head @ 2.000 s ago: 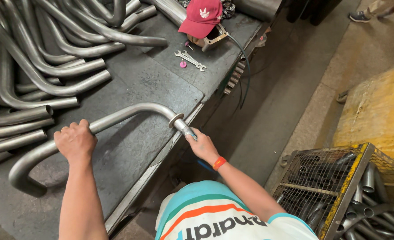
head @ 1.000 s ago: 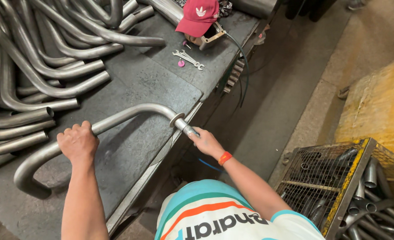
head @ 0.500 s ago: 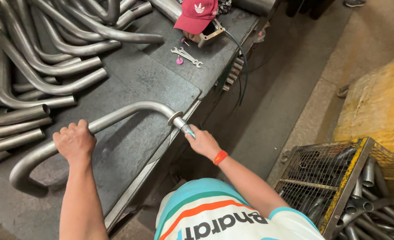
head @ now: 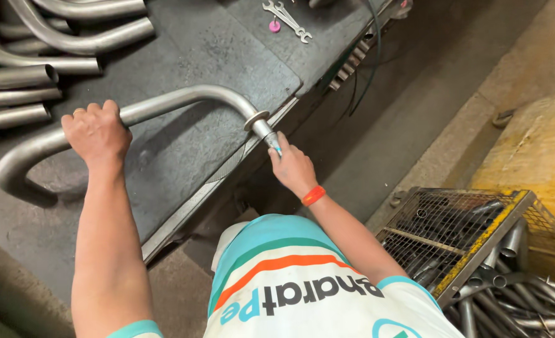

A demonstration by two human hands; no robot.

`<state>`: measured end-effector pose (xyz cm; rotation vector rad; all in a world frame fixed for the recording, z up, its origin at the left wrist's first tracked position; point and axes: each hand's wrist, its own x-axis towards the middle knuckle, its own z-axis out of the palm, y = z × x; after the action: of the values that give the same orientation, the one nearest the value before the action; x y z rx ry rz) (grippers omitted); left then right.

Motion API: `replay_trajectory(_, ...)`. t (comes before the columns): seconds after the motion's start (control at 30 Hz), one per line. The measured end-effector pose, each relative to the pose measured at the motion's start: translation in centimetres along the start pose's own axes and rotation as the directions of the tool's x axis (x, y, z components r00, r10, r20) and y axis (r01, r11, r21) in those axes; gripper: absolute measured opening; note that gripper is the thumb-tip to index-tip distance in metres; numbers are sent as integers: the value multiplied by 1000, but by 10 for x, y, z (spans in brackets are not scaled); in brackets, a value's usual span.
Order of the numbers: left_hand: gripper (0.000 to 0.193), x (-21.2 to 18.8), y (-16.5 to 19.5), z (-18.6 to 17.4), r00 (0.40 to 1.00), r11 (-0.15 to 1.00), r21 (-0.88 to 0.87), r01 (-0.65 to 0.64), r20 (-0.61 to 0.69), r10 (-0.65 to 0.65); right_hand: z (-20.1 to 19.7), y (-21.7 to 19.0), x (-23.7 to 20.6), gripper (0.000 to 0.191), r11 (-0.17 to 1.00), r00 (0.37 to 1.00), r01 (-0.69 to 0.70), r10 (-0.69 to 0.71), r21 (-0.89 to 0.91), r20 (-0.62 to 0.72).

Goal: The person holds a bent metal pipe against the workbench and uses a pneumatic die grinder to grind the pipe's end and flange, repositioning the pipe to grind different spots. They then carry the pipe to a wire basket, place it with other finished pipes, and return to the bench.

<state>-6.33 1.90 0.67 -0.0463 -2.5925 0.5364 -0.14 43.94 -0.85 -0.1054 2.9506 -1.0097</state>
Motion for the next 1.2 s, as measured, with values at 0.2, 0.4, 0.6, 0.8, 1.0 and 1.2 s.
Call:
replay_trajectory(0.2,15,-1,1,-2,1000,1000,0,-5,18,5,-15,-12,-4,57,992,994,-30,43,-123,98)
replay_trajectory(0.4,14,0,1,1,1000,1000,0,2,16,-2,-24,3,5,51,968,971,-136,88,212,222)
replay_trajectory(0.6,14,-2,2,-2,1000,1000,-11,8,21,-7,-21,1,-1,51,917,958,-235,162,322,237)
replay_trajectory(0.8,13,1,1,0,999,1000,-10,8,36,-7,-12,-7,-4,52,975,991,-128,120,183,53)
replay_trajectory(1.0,12,3,1,1,999,1000,-4,1,52,-1,-16,-20,2,55,982,976,-153,168,-112,140)
replay_trajectory(1.2,13,7,2,1,999,1000,3,11,54,-11,-29,-11,13,51,988,965,-145,130,51,227)
